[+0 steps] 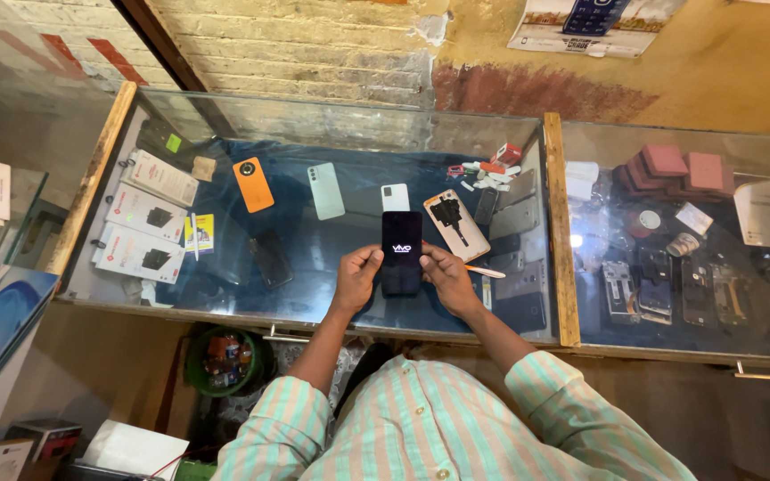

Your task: The person uses a plastic pry tool to separate the back cover from a disassembled smartphone, then powers the device on to confirm the screen displays the brand logo and lock screen. After confirming operation, the person powers the device off and uses a red-tipped tool to adjust internal components near the motherboard.

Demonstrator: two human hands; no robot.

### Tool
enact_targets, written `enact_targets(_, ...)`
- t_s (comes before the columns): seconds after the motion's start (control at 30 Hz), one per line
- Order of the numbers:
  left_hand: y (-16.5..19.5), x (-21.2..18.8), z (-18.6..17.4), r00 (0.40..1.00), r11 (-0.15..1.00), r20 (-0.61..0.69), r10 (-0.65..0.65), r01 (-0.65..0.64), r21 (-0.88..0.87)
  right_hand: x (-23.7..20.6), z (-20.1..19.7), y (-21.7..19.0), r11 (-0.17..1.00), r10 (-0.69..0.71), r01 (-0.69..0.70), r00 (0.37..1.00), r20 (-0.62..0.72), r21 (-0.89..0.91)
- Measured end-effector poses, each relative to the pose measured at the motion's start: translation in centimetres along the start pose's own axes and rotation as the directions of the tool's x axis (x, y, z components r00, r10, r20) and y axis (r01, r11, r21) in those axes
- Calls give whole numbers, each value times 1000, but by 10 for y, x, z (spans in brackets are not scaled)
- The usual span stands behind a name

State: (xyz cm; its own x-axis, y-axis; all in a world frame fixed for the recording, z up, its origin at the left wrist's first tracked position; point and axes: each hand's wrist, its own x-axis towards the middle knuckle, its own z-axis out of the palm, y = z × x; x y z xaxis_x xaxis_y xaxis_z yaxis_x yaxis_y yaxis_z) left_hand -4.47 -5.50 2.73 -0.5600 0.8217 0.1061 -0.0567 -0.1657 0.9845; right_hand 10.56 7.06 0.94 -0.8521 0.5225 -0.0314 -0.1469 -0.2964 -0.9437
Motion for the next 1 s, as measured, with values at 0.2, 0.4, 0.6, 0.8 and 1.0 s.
enact_targets(0.2, 1, 0, 1, 999, 1000, -23, 25, -24, 18, 1, 2, -1, 1000, 0, 0, 1000, -4, -16)
enact_targets(0.4, 1, 1, 1, 999, 1000, -33, 8, -8, 8, 1, 2, -1, 1000, -9, 9, 1000, -1, 2)
enact_targets(0.6, 1, 0, 2, 1000, 998, -4, -1, 1, -56, 0, 2, -1, 999, -20, 19, 1000, -4, -30)
enact_targets(0.8, 5, 0, 2, 1000, 1000, -22, 17, -16, 19, 1, 3, -4, 1000, 5, -5, 1000, -6, 8)
enact_targets(1.0, 7, -1, 4, 999, 1000, -33, 20, -19, 18, 1, 4, -4, 1000, -20, 20, 1000, 6, -3)
